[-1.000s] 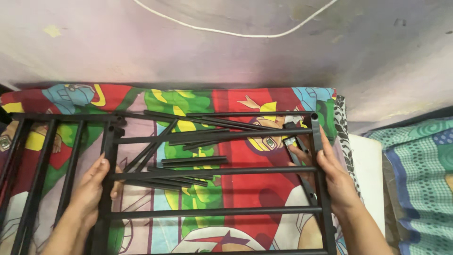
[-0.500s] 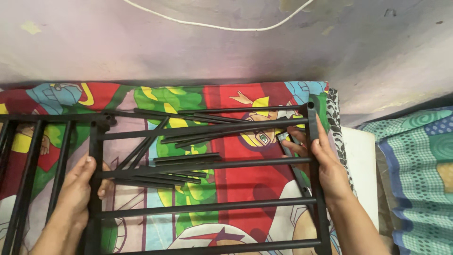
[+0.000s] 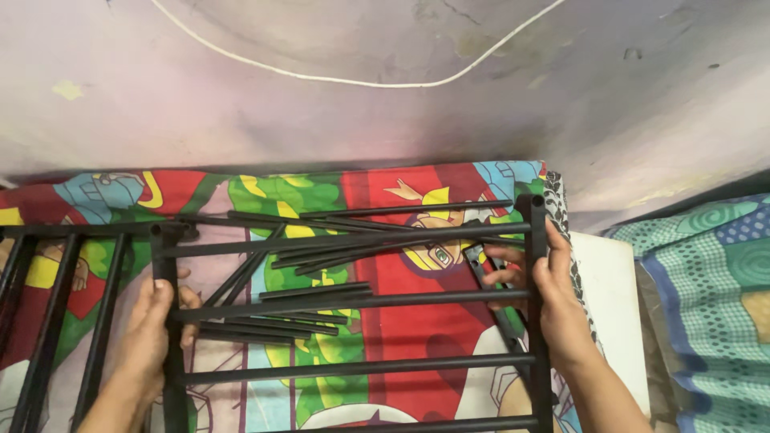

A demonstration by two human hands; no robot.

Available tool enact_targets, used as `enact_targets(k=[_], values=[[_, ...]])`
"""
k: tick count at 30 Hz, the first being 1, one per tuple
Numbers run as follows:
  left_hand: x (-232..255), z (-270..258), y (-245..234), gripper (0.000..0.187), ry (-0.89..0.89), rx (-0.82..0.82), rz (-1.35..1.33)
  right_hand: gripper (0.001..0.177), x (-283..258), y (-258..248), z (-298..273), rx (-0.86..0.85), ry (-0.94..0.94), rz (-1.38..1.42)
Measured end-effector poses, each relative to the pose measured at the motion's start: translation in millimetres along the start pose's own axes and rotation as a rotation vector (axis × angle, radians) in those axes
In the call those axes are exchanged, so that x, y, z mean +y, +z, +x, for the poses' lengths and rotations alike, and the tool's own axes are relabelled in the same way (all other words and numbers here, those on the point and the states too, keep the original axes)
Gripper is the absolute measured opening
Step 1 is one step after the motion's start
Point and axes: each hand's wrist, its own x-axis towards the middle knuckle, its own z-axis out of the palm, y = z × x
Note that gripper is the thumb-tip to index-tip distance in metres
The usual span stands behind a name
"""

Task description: The person assembles a black metal frame by inserting short rods into side rails on a bed. They repeatedly pick up rods, align them with the rails, and press them into place, forming a ladder-like structure. The person adjusts the frame and continues inserting rods until the structure is complete.

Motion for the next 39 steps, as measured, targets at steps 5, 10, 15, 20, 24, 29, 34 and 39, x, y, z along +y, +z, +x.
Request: enact_targets(k=[5, 10, 15, 20, 24, 29, 34, 39], values=[[-41.8, 7.0, -1.7, 0.040, -0.004, 0.053, 0.003, 0.056, 17.1, -10.7, 3.2, -0.039, -0.112, -0.071], [-79.8, 11.5, 12.0, 0.041, -0.126, 0.164, -0.044, 0.061, 27.8, -11.8, -1.3, 0.053, -0.034, -0.208], [-32.7, -17.9, 72.5, 0.071, 0.786, 0.431, 0.809, 0.059, 34.3, -7.8, -7.2, 0.084, -0.040, -0.084], [52.1, -68.7, 214.8, 0.051, 0.943, -0.252, 0.837, 0.052, 26.9, -0.8, -6.6, 0.077, -0.138, -0.139], [101.9, -88.5, 276.0, 0.029, 0.929, -0.395, 0.720, 0.068, 11.7, 2.7, -9.5, 0.096, -0.003, -0.021], [105.1, -98.3, 280.8, 0.023, 0.913, -0.444, 0.575, 0.061, 7.6, -3.1, -8.9, 0.222, 0.172, 0.011], [92.0, -107.8, 277.4, 0.018, 0.955, -0.380, 0.539, 0.059, 26.7, -11.7, -13.6, 0.223, 0.101, -0.158], [95.5, -107.8, 269.4, 0.019, 0.934, -0.407, 0.577, 0.047, 42.4, -7.4, -13.8, 0.204, 0.059, -0.132]])
